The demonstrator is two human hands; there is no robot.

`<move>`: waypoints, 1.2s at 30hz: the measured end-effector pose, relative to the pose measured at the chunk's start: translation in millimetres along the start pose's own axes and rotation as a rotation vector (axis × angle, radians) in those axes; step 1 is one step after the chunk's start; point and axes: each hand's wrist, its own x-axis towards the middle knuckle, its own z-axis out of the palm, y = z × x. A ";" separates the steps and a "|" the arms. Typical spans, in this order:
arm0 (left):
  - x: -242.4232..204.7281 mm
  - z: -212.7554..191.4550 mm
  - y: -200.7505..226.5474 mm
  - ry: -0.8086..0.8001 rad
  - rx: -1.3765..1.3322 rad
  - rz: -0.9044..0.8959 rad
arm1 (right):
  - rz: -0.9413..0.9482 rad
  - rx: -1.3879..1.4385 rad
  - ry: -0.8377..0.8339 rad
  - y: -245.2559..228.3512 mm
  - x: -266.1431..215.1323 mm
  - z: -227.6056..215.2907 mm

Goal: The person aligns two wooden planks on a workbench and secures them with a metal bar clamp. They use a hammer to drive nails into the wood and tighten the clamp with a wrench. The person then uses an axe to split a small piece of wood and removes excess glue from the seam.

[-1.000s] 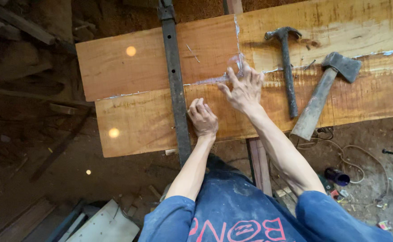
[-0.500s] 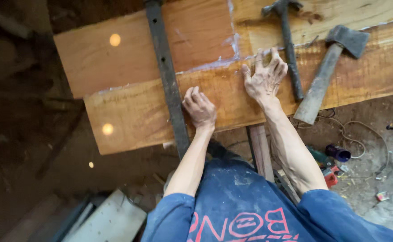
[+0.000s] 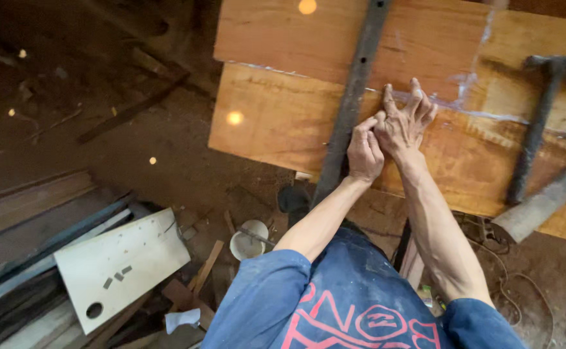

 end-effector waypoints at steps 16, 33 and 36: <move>52.5 -48.2 -0.9 -0.085 0.569 -0.177 | 0.021 0.428 -0.050 -1.6 17.0 7.4; 54.0 -39.4 -2.1 -0.152 0.644 -0.138 | 0.245 -0.171 -0.002 103.0 0.8 -62.2; 52.9 -38.0 -5.4 -0.162 0.657 -0.163 | 0.104 -0.313 -0.109 101.6 1.5 -80.6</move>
